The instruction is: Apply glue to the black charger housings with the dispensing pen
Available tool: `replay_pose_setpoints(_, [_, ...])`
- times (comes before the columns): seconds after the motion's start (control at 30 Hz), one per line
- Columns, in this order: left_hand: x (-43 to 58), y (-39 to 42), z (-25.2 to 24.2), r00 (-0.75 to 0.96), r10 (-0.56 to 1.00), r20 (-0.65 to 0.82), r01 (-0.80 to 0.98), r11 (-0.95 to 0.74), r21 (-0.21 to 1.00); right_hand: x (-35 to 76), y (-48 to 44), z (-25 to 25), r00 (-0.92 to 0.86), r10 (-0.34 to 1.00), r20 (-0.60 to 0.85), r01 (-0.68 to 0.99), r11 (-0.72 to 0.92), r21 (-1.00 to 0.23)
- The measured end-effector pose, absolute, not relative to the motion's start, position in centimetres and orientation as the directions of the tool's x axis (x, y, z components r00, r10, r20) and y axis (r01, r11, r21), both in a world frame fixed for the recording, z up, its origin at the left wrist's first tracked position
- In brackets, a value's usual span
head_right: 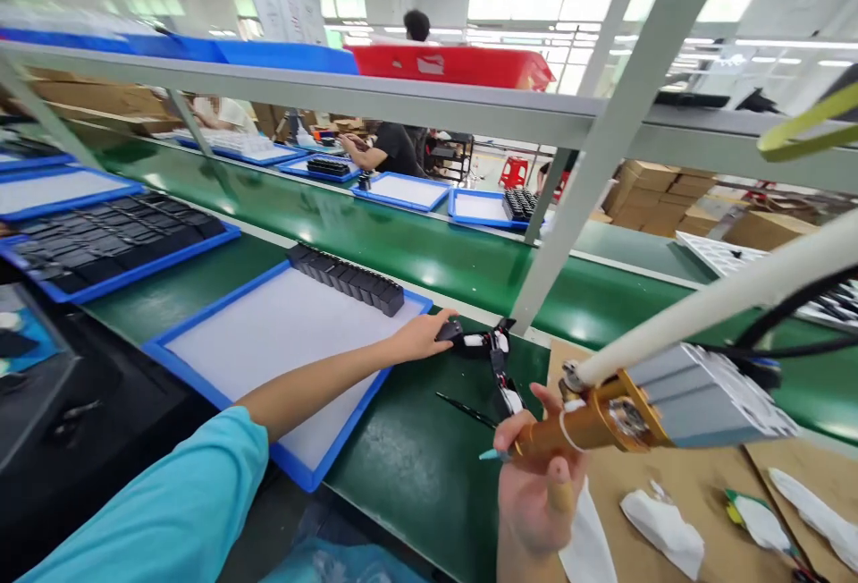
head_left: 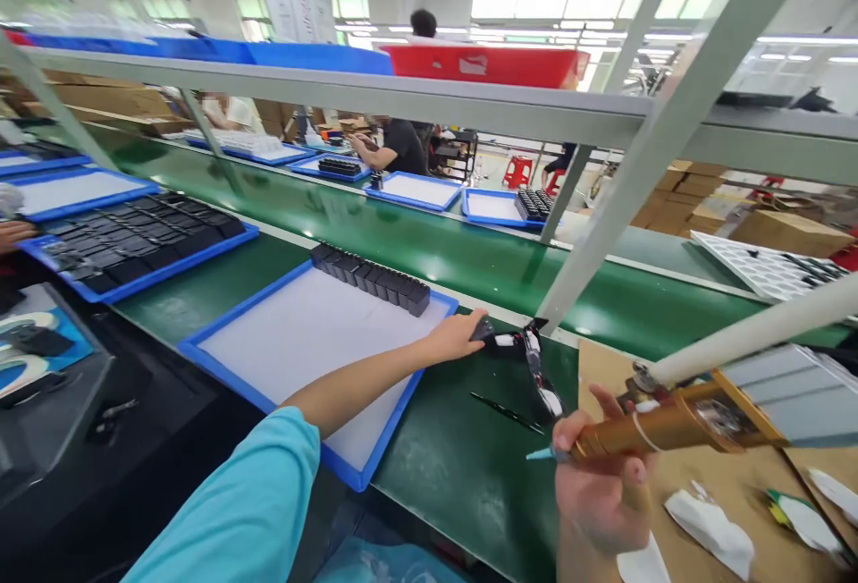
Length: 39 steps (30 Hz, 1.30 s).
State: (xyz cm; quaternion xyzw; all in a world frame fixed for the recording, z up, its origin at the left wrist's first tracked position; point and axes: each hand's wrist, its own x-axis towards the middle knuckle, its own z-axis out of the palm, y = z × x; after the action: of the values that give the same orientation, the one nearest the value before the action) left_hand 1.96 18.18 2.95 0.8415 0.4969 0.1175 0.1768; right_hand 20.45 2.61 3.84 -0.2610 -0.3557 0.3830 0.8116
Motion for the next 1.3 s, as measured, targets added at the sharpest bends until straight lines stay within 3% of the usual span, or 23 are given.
replay_pose_setpoints(0.33, [-2.6, 5.0, 5.4, 0.598, 0.792, -0.118, 0.741, -0.491, 0.458, 20.4, 2.6, 4.5, 0.465, 0.831, 0.305, -0.465, 0.523, -0.714])
replay_pose_setpoints(0.5, [-2.4, 1.9, 3.0, 0.499, 0.865, -0.057, 0.647, -0.329, 0.688, 20.4, 2.9, 4.5, 0.451, 0.824, 0.342, -0.44, 0.539, -0.718])
replay_pose_setpoints(0.7, [-0.9, -0.1, 0.0, 0.258, 0.96, -0.105, 0.317, 0.018, 0.948, 19.9, 3.6, 4.7, 0.441, 0.817, 0.371, -0.459, 0.56, -0.689])
replay_pose_setpoints(0.8, [-0.2, -0.7, -2.0, 0.208, 0.971, -0.116, 0.089, 0.099, 0.991, 19.0, 3.5, 4.8, 0.461, 0.794, 0.396, -0.438, 0.592, -0.676])
replay_pose_setpoints(0.9, [-0.1, -0.9, -3.5, 0.129, 0.989, -0.076, -0.018, 0.079, 0.997, 17.9, 3.3, 4.8, 0.435, 0.799, 0.414, -0.431, 0.589, -0.683])
replay_pose_setpoints(1.3, [-1.3, 1.4, -4.5, 0.206, 0.977, -0.05, 0.214, 0.004, 0.977, 16.1, 3.9, 5.1, 0.48, 0.783, 0.395, -0.474, 0.61, -0.635])
